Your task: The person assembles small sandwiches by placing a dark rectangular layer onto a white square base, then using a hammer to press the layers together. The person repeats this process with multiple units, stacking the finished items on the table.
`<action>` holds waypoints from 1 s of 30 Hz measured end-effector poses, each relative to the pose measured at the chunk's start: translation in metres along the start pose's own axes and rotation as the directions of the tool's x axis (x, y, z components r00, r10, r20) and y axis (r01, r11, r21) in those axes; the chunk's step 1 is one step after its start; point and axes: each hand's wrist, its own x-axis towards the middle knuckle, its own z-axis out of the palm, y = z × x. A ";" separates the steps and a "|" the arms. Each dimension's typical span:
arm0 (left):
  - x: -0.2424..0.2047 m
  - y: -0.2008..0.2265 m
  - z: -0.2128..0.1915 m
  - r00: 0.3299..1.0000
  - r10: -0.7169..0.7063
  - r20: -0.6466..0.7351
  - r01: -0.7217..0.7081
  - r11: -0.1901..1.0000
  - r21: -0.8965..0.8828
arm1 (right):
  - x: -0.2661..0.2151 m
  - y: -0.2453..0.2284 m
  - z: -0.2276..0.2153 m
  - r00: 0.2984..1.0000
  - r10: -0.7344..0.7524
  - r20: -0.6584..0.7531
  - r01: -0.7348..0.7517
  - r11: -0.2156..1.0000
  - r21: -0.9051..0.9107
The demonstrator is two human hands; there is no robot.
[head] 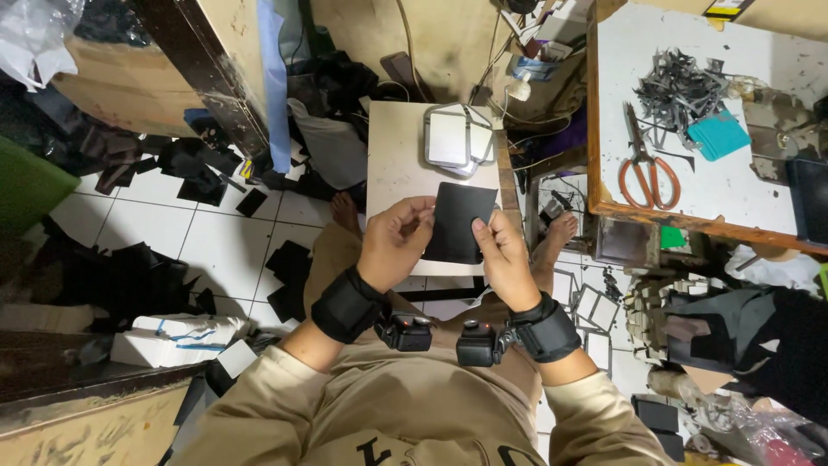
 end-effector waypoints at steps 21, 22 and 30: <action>-0.041 0.053 0.002 0.999 0.013 0.033 -0.011 0.999 -0.049 | -0.033 -0.028 0.003 0.992 -0.125 -0.030 0.126 0.991 0.038; -0.042 0.055 0.002 0.999 0.020 0.035 -0.018 0.999 -0.044 | -0.034 -0.030 0.003 0.991 -0.132 -0.034 0.133 0.990 0.040; -0.047 0.063 -0.009 0.994 0.064 0.084 -0.064 0.998 0.000 | -0.029 -0.008 0.007 0.981 -0.193 -0.017 0.194 0.981 0.020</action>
